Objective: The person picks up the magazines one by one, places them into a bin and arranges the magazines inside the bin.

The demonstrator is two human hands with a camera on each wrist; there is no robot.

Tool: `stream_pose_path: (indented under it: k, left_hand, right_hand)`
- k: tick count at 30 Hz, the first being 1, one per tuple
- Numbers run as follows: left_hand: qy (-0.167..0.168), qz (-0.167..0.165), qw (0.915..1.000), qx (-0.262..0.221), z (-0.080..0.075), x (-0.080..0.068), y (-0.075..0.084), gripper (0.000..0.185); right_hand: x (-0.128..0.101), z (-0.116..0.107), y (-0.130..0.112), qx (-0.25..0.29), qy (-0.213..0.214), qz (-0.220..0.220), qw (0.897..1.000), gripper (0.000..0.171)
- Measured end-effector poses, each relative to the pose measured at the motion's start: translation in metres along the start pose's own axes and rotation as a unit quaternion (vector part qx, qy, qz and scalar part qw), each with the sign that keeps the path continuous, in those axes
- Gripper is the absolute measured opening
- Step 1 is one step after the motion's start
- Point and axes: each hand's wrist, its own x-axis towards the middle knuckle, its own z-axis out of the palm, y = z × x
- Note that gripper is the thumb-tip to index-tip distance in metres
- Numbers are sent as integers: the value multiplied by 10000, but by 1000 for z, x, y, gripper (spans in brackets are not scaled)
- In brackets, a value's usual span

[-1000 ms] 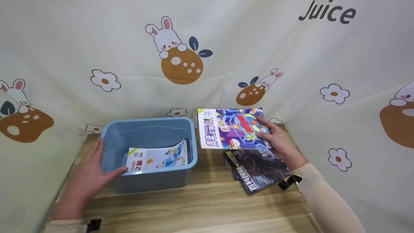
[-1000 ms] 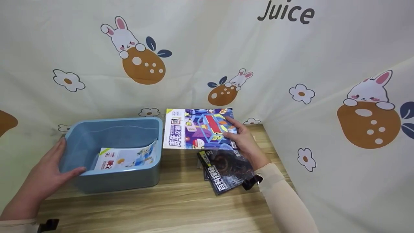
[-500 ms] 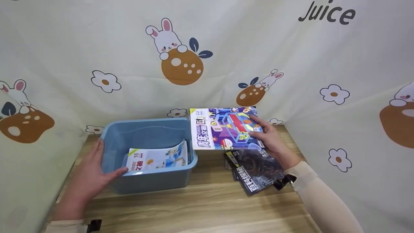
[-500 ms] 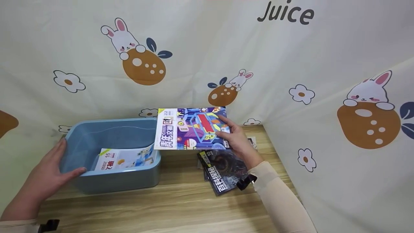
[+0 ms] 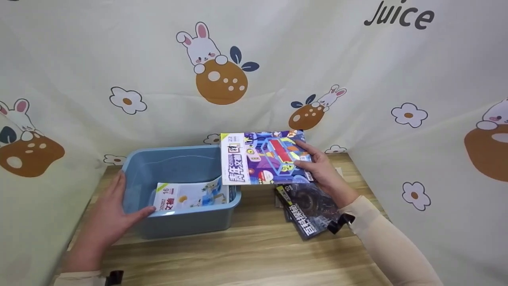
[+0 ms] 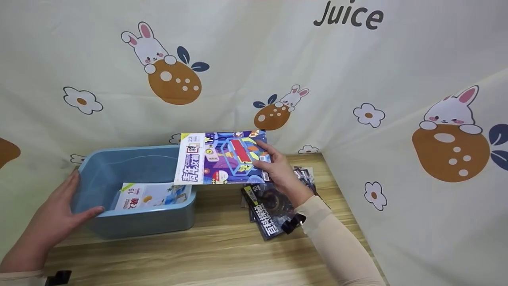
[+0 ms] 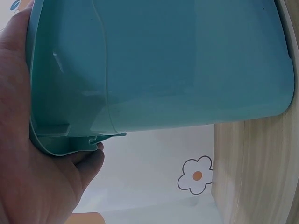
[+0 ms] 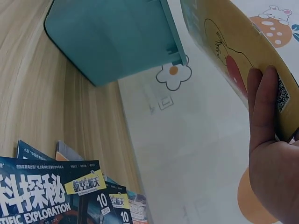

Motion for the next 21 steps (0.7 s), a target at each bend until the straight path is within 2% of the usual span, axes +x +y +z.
stream_pose_path:
  k: [11, 17, 21]
  left_hand:
    - [-62, -17, 10000, 14, 1, -2, -2, 139]
    - [-20, 44, 10000, 44, 1, -2, -3, 138]
    - [-7, 86, 9999, 105, 0, 0, -4, 137]
  right_hand:
    - [3, 21, -2, -18, -72, 182, 9998, 76]
    - [3, 31, -5, 117, -138, 125, 9998, 76]
    - [4, 37, -5, -16, -75, 40, 10000, 76]
